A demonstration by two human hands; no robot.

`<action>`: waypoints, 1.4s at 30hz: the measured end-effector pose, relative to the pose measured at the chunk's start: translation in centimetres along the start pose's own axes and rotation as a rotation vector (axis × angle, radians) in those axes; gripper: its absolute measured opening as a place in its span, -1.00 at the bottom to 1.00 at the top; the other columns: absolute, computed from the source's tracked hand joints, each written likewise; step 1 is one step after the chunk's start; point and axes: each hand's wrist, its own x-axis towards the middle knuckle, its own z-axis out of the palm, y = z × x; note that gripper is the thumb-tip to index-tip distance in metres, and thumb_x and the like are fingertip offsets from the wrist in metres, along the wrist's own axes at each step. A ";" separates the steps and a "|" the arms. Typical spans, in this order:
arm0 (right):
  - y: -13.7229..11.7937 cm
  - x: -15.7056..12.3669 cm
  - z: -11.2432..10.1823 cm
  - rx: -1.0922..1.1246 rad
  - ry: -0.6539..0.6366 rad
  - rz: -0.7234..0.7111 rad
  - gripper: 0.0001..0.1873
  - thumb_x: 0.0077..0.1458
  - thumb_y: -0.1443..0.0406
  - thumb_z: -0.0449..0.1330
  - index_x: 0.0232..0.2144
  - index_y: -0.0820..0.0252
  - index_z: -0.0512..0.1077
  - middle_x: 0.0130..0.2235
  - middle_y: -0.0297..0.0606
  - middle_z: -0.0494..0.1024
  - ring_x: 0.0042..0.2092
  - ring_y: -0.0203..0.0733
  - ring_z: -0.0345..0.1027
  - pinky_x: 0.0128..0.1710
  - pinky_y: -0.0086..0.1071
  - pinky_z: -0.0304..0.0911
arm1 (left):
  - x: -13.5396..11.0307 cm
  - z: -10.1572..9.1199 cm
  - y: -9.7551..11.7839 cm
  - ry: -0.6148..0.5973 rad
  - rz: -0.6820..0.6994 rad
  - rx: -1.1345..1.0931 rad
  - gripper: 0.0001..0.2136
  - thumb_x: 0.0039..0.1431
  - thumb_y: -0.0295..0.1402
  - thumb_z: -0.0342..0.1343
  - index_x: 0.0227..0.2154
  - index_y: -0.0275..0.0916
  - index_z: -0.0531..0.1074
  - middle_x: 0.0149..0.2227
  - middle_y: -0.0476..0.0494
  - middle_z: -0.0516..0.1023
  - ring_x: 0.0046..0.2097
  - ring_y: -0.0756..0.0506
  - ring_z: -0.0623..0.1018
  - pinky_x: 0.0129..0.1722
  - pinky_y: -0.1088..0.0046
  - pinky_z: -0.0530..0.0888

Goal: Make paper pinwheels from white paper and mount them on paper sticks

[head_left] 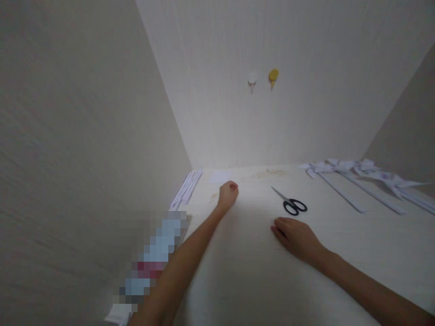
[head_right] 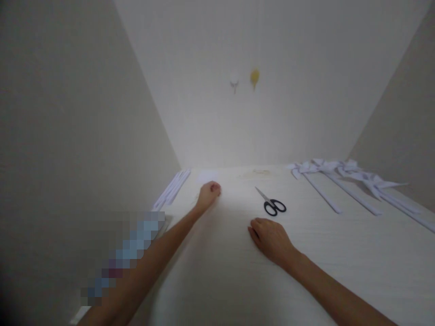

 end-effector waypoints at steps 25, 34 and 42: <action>0.3 0.3 0.4 0.045 0.015 -0.014 -0.73 0.08 0.33 -0.11 -0.59 0.19 0.28 -0.52 -0.31 0.40 -0.46 -0.28 0.29 -0.47 -0.43 0.03 | 7.6 -2.0 -3.2 -0.028 0.028 0.767 -0.62 -0.07 -0.22 0.00 -0.28 -0.45 0.42 -0.24 -0.44 0.45 -0.18 -0.23 0.44 -0.22 0.35 0.34; 0.3 0.2 0.3 0.063 0.024 -0.022 -0.73 0.08 0.33 -0.11 -0.59 0.19 0.27 -0.52 -0.30 0.41 -0.46 -0.28 0.29 -0.47 -0.43 0.03 | 7.4 -2.5 -3.3 -0.047 0.071 0.780 -0.67 -0.02 -0.27 -0.06 -0.33 -0.44 0.44 -0.29 -0.42 0.47 -0.20 -0.19 0.45 -0.24 0.39 0.34; 0.2 0.3 0.1 0.050 -0.003 -0.007 -0.72 0.09 0.32 -0.11 -0.59 0.19 0.27 -0.53 -0.31 0.41 -0.47 -0.29 0.28 -0.47 -0.44 0.03 | 7.7 -2.4 -3.4 -0.050 0.064 0.793 -0.63 -0.06 -0.21 -0.03 -0.32 -0.44 0.44 -0.28 -0.43 0.47 -0.23 -0.20 0.46 -0.26 0.39 0.35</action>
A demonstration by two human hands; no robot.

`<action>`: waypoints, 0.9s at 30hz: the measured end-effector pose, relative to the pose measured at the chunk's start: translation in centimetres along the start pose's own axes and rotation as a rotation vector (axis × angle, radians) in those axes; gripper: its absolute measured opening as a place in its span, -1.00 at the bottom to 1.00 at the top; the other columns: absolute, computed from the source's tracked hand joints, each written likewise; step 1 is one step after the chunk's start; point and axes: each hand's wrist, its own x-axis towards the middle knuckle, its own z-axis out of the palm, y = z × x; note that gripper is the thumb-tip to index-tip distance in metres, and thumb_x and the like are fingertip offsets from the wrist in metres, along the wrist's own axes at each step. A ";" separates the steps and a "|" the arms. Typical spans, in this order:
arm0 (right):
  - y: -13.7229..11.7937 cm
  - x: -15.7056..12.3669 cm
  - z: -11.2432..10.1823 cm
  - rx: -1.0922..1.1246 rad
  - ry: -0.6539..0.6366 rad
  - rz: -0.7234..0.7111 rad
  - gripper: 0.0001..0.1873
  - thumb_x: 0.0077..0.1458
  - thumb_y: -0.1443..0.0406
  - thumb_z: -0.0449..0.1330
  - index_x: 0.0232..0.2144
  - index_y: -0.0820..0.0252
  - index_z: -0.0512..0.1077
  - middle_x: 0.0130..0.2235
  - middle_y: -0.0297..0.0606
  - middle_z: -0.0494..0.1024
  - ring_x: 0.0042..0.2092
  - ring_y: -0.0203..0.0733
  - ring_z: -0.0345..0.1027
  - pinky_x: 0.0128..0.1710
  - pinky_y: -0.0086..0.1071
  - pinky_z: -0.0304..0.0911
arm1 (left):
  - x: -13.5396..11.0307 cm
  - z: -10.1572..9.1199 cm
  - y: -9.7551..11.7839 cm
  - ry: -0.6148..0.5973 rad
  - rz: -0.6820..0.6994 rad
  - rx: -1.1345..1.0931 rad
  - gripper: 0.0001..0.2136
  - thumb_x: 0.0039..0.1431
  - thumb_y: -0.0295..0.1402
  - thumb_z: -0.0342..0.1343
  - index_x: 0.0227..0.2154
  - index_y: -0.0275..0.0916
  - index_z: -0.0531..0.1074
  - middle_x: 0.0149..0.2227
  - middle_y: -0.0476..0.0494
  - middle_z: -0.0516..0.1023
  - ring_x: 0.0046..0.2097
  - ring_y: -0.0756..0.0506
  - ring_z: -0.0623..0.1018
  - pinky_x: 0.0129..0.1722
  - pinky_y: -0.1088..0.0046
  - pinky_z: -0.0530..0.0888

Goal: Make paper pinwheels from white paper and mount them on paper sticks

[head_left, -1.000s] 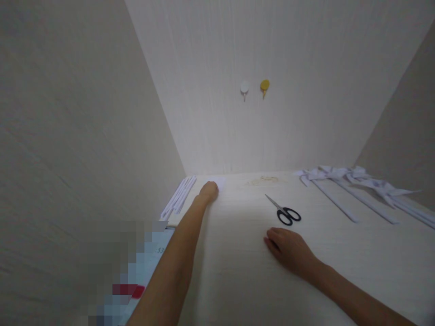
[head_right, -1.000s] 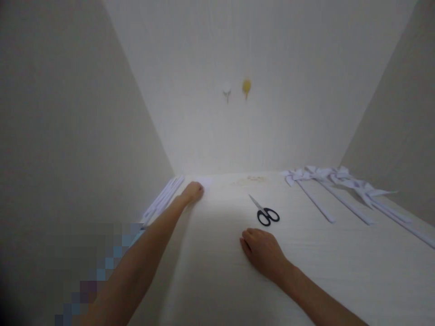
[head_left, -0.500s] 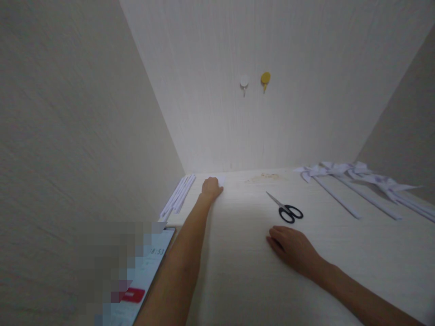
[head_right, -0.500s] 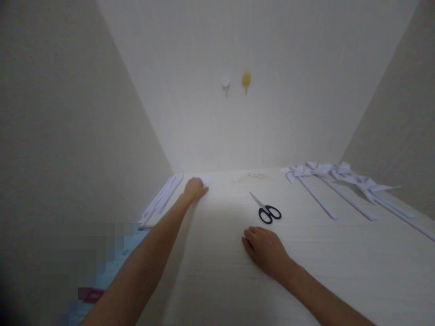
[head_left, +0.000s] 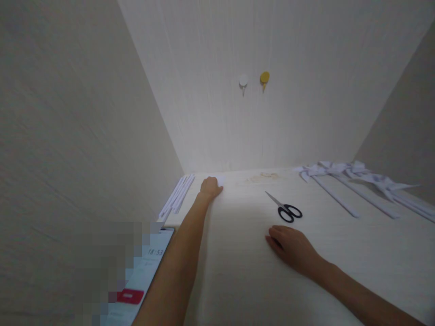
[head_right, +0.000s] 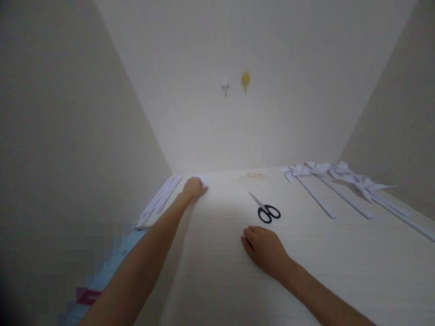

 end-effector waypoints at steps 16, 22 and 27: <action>-0.1 0.0 -0.1 0.000 0.009 0.008 -0.73 0.08 0.34 -0.09 -0.59 0.21 0.28 -0.53 -0.31 0.40 -0.47 -0.28 0.29 -0.48 -0.44 0.02 | 0.3 0.1 -0.4 -0.005 0.029 0.009 -0.69 -0.02 -0.32 -0.08 -0.35 -0.46 0.45 -0.29 -0.44 0.48 -0.22 -0.18 0.46 -0.24 0.39 0.35; 0.0 -0.1 0.0 -0.004 0.008 0.005 -0.74 0.08 0.34 -0.09 -0.59 0.21 0.29 -0.53 -0.31 0.40 -0.46 -0.28 0.29 -0.48 -0.44 0.02 | 0.1 0.1 0.0 -0.003 0.011 0.022 -0.65 -0.04 -0.22 -0.05 -0.32 -0.42 0.44 -0.28 -0.41 0.48 -0.20 -0.19 0.46 -0.23 0.40 0.35; -0.1 0.0 -0.1 0.010 -0.001 0.014 -0.73 0.08 0.33 -0.09 -0.59 0.21 0.29 -0.52 -0.31 0.41 -0.45 -0.28 0.29 -0.47 -0.44 0.03 | 0.0 0.2 0.4 0.005 -0.010 0.040 -0.64 -0.05 -0.25 -0.03 -0.28 -0.44 0.42 -0.25 -0.42 0.46 -0.20 -0.20 0.46 -0.24 0.39 0.36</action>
